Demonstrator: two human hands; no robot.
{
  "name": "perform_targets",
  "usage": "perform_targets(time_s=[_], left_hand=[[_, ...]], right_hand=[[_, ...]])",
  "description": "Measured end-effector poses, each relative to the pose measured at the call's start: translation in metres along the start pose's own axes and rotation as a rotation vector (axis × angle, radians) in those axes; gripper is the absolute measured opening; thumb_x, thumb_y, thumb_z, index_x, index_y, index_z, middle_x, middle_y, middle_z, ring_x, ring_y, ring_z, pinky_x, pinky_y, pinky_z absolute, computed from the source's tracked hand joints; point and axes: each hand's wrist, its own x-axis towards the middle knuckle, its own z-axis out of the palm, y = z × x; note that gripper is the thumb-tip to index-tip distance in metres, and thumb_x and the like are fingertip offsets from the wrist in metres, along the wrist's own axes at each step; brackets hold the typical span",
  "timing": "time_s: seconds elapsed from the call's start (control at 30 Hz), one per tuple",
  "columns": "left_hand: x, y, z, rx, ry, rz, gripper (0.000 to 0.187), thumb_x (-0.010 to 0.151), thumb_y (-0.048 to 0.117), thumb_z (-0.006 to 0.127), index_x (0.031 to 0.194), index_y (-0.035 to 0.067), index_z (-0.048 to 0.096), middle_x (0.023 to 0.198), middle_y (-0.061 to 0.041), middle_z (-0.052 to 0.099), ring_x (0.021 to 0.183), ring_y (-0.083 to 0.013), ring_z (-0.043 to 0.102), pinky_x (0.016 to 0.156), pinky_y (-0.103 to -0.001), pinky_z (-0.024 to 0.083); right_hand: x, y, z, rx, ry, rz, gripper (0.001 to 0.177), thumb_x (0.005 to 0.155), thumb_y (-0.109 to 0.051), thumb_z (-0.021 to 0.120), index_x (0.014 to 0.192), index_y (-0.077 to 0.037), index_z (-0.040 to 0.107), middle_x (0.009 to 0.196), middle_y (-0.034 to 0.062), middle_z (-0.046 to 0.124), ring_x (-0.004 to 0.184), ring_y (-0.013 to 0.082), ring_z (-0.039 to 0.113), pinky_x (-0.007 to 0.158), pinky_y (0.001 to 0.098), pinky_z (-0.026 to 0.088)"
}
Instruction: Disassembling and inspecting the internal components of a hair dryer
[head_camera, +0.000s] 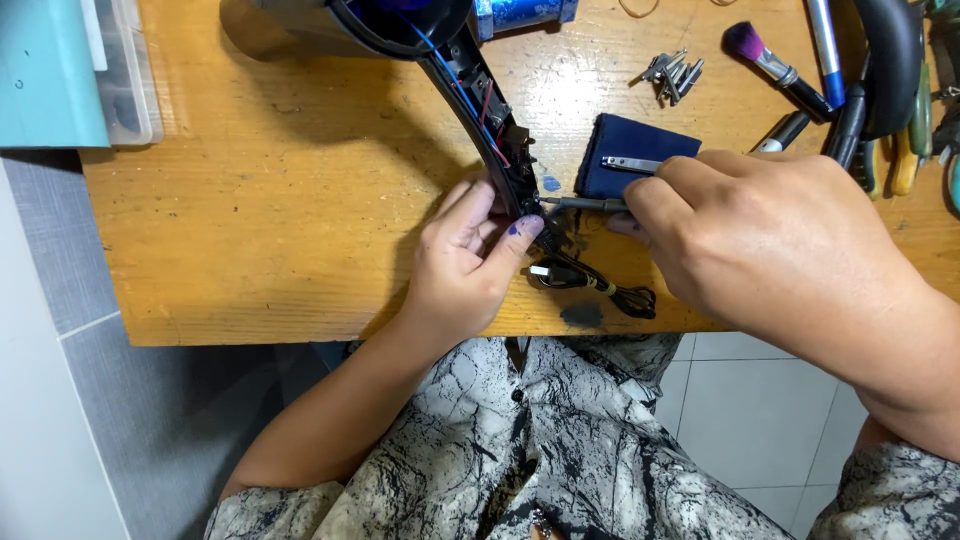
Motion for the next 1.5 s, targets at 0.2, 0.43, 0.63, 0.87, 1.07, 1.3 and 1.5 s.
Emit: perform_targets(time_s=[0.2,0.43,0.63,0.87,1.07,1.3,1.5], left_hand=[[0.0,0.008,-0.001,0.055,-0.011,-0.003,0.016,0.113,0.009,0.072,0.124,-0.002,0.072,0.113,-0.011,0.065,0.104,-0.0216,0.074,0.101,-0.033,0.071],[0.002,0.016,-0.002,-0.015,-0.047,-0.048,0.033,0.114,0.01,0.072,0.144,-0.002,0.068,0.125,-0.012,0.068,0.121,-0.023,0.073,0.113,-0.035,0.069],[0.003,0.018,-0.004,-0.05,-0.071,-0.1,0.052,0.113,0.016,0.073,0.16,-0.002,0.06,0.139,-0.014,0.07,0.137,-0.0276,0.072,0.129,-0.042,0.063],[0.003,0.013,-0.002,-0.133,-0.061,-0.054,0.043,0.111,0.009,0.076,0.15,-0.005,0.066,0.135,-0.016,0.074,0.131,-0.0279,0.075,0.128,-0.039,0.065],[0.0,0.003,-0.003,-0.221,-0.094,-0.028,0.048,0.118,0.012,0.07,0.162,-0.003,0.059,0.147,-0.012,0.065,0.146,-0.0247,0.064,0.136,-0.037,0.053],[-0.001,-0.001,-0.01,-0.39,-0.189,-0.106,0.056,0.122,0.013,0.063,0.174,-0.001,0.048,0.171,-0.013,0.06,0.163,-0.0239,0.056,0.147,-0.04,0.043],[-0.002,-0.014,-0.012,-0.759,-0.276,-0.203,0.069,0.121,0.022,0.068,0.18,-0.002,0.04,0.172,-0.018,0.061,0.166,-0.0306,0.056,0.149,-0.048,0.046]], right_hand=[[0.001,0.0,0.002,0.03,-0.056,-0.02,0.019,0.116,-0.009,0.065,0.1,-0.017,0.058,0.081,-0.0027,0.057,0.057,0.0184,0.061,0.042,0.0391,0.048],[-0.009,0.002,0.005,-0.032,0.005,0.043,0.016,0.119,-0.027,0.072,0.105,-0.023,0.064,0.087,-0.0058,0.065,0.084,0.0231,0.07,0.067,0.0415,0.06],[-0.015,0.002,0.015,-0.026,0.102,0.026,0.01,0.109,-0.011,0.071,0.116,-0.019,0.07,0.089,-0.0028,0.066,0.085,0.0251,0.068,0.075,0.0404,0.054],[-0.036,-0.007,0.007,-0.206,0.127,0.191,0.014,0.144,-0.021,0.074,0.129,-0.023,0.073,0.099,-0.0052,0.061,0.092,0.022,0.064,0.093,0.0371,0.047],[0.029,-0.016,0.073,0.989,0.529,-0.141,0.024,0.117,-0.01,0.065,0.126,0.007,0.08,0.097,0.0145,0.084,0.077,0.0277,0.077,0.08,0.0456,0.062],[0.037,-0.037,0.094,1.05,0.663,-0.185,0.024,0.115,-0.002,0.074,0.129,0.017,0.077,0.093,0.0216,0.081,0.068,0.0304,0.069,0.069,0.046,0.053],[0.036,-0.043,0.094,0.914,0.725,-0.257,0.027,0.117,-0.006,0.067,0.134,0.011,0.08,0.083,0.0142,0.067,0.066,0.0309,0.053,0.068,0.0472,0.034]])
